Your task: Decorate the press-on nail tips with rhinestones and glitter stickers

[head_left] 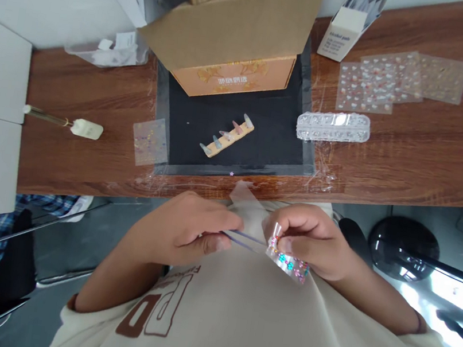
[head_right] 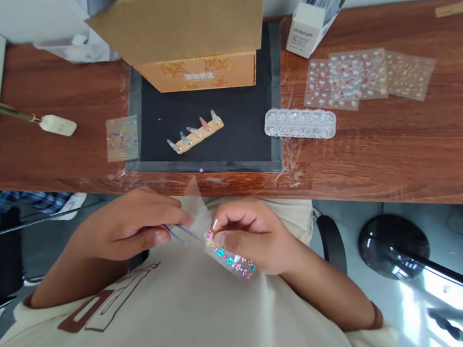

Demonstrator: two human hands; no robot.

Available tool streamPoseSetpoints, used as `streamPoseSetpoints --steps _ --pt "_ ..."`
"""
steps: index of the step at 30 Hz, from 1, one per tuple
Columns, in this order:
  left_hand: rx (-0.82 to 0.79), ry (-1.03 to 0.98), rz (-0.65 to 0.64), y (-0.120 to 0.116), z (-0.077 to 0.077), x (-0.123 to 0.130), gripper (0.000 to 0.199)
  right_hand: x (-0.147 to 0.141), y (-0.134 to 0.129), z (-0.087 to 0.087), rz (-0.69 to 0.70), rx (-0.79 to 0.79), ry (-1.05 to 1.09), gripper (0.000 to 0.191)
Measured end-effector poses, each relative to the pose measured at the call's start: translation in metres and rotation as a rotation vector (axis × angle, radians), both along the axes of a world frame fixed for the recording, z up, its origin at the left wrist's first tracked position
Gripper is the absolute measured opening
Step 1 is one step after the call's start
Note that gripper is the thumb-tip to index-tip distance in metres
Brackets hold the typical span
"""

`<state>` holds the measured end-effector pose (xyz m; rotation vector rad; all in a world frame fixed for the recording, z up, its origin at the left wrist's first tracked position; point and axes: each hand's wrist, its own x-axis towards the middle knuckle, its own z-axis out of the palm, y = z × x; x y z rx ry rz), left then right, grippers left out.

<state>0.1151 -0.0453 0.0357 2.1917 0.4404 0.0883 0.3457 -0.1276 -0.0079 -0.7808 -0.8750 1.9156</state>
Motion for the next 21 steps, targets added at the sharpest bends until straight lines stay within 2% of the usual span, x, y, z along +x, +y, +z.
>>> streamPoseSetpoints --steps 10,21 --pt "0.076 0.233 0.029 -0.006 0.013 -0.007 0.039 0.003 0.004 0.009 -0.003 0.202 -0.189 0.02" --pt "-0.007 0.192 -0.028 -0.001 0.008 -0.003 0.048 0.004 0.005 0.01 0.068 0.259 -0.234 0.019"
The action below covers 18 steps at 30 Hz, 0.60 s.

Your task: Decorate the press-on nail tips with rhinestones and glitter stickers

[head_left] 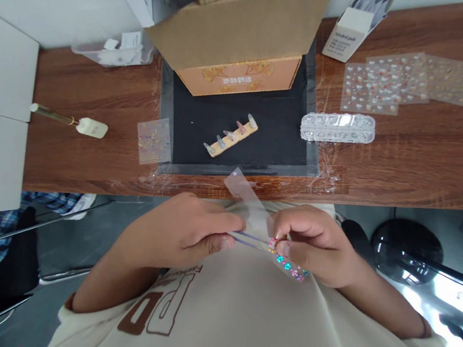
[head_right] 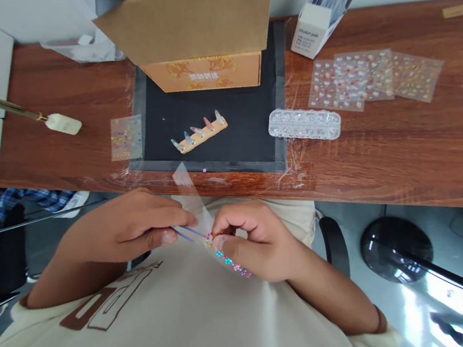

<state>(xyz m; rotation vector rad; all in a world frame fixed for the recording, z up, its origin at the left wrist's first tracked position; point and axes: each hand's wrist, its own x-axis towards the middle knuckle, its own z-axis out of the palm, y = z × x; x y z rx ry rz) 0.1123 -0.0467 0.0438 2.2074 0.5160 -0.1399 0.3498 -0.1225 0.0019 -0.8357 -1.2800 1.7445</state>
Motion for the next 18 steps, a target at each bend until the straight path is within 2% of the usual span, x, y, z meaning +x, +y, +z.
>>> streamPoseSetpoints --steps 8,18 --pt "-0.069 -0.027 -0.062 0.0036 -0.0029 0.0022 0.052 -0.0009 0.0015 -0.0012 0.021 0.013 0.022 0.015" --pt "-0.071 0.017 -0.047 0.0045 0.0028 0.0014 0.049 0.0006 0.0017 0.0027 -0.005 0.008 -0.068 0.017"
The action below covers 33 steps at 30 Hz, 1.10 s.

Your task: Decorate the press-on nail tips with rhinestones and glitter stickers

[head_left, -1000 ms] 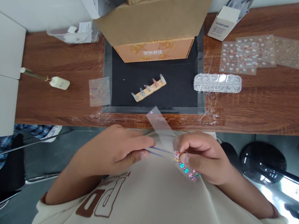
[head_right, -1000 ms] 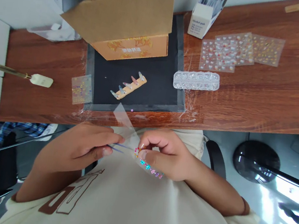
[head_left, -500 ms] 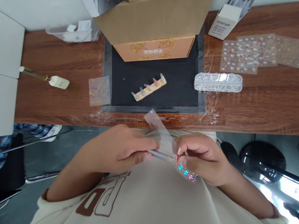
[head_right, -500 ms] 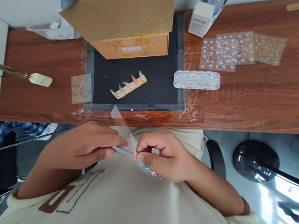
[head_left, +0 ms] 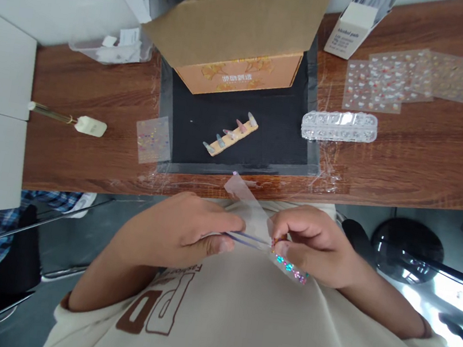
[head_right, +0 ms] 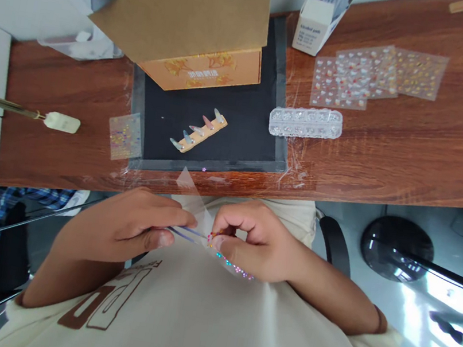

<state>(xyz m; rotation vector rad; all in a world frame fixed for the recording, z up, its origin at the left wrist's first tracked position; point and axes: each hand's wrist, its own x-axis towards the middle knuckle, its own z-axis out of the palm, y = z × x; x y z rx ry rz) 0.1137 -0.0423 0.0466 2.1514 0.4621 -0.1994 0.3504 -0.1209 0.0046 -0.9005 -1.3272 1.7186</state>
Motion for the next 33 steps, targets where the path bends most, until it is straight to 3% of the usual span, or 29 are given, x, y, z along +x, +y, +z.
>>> streamPoseSetpoints --steps 9,15,20,33 --pt "0.043 0.108 0.048 -0.005 0.001 0.002 0.058 -0.004 0.002 0.008 -0.067 0.12 -0.156 0.018" --pt "0.062 0.155 0.039 -0.005 0.004 0.001 0.055 -0.003 0.001 0.003 -0.075 0.24 -0.241 0.016" --pt "0.188 0.223 0.069 -0.011 0.009 0.001 0.045 -0.004 0.001 0.004 -0.135 0.326 -0.376 0.017" --pt "0.353 0.207 0.158 -0.019 0.012 0.002 0.038 -0.002 0.0 0.008 -0.116 0.29 -0.484 0.018"
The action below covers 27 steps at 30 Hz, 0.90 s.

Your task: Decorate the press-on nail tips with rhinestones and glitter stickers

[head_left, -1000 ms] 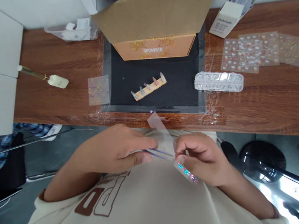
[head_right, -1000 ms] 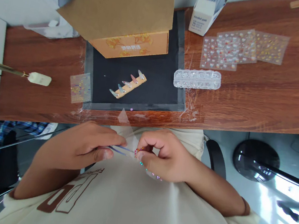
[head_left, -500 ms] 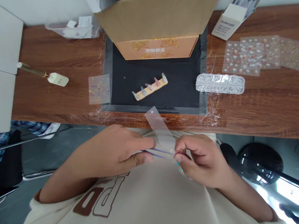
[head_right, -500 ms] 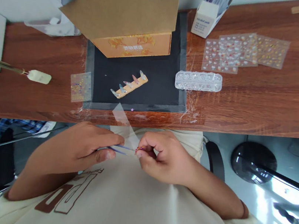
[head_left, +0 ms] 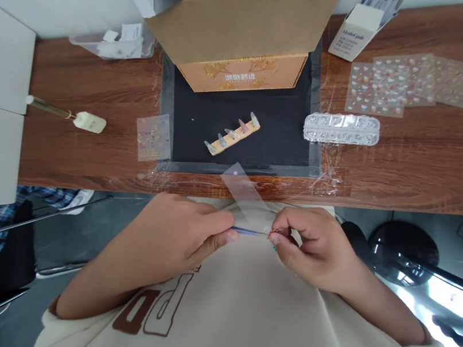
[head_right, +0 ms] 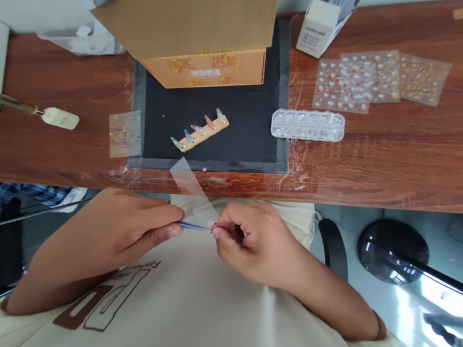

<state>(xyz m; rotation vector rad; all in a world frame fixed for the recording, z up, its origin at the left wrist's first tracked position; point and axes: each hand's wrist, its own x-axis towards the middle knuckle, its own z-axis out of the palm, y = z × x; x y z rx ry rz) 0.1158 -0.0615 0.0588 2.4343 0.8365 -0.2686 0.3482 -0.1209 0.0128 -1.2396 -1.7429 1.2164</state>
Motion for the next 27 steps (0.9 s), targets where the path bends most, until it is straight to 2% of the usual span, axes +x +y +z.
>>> streamPoseSetpoints --steps 6,10,15,21,27 --pt "-0.036 0.01 -0.026 0.0033 -0.0004 0.0003 0.037 0.0008 0.0009 0.0012 0.005 -0.104 0.018 0.018" --pt "-0.042 0.027 -0.028 0.0033 0.0004 0.0006 0.036 0.001 -0.0003 0.0006 -0.02 -0.1 -0.006 0.018" --pt "0.021 0.045 -0.006 -0.0009 0.0023 0.0015 0.036 0.0002 -0.0001 0.0004 -0.027 -0.083 -0.031 0.02" --pt "0.093 0.035 0.012 -0.0054 0.0017 0.0005 0.036 -0.0004 0.0006 0.0002 -0.03 -0.147 -0.011 0.021" --pt "0.076 0.036 0.001 -0.0057 0.0025 0.0008 0.038 -0.001 0.0023 0.0025 -0.043 -0.159 0.004 0.022"
